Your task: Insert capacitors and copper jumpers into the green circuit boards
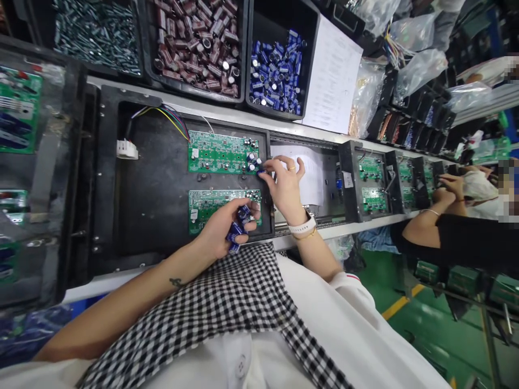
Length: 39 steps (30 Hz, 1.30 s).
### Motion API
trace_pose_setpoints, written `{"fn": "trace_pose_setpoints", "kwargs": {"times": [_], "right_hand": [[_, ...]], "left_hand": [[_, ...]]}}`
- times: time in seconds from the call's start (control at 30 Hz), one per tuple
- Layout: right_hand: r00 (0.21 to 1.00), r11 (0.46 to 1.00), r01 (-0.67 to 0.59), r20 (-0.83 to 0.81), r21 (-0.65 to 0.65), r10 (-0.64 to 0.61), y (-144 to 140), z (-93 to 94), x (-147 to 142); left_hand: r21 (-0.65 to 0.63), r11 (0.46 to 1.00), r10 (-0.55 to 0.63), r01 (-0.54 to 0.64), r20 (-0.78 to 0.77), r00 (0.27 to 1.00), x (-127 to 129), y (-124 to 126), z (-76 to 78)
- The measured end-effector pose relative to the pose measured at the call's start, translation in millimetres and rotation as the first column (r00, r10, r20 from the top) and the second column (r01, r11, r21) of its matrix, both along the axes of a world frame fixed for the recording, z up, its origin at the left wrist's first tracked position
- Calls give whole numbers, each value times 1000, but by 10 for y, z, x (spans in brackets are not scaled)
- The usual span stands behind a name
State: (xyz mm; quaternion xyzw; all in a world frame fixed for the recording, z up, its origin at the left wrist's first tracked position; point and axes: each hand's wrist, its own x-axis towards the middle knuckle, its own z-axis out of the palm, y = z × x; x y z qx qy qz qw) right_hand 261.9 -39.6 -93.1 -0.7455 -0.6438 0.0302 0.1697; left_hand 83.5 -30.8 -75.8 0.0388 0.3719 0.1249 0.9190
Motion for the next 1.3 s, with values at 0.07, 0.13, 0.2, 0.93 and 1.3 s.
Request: {"fn": "trace_pose_setpoints", "kwargs": {"times": [0.07,0.13,0.2,0.93,1.3], "right_hand": [[1000,1000,14,-5,25,-14,54,-60,22],[1000,999,12,-11,36,-12,70,-68,24],[1000,999,8,-12,34,-7,69,-58,27],[965,979,-181,-211,-94,158,-326,410,-399],[960,949,-220,-225,-224,169,-744,169,-240]], "left_hand": [[18,1000,-1,1,-6,1000,-51,-32,-3],[27,1000,2,-1,-26,1000,-107,-72,1],[36,999,8,-6,-51,999,-160,-116,7],[259,961,112,-98,-40,993,-370,-182,28],[-18,963,-268,268,-12,963,-378,-535,-10]]}}
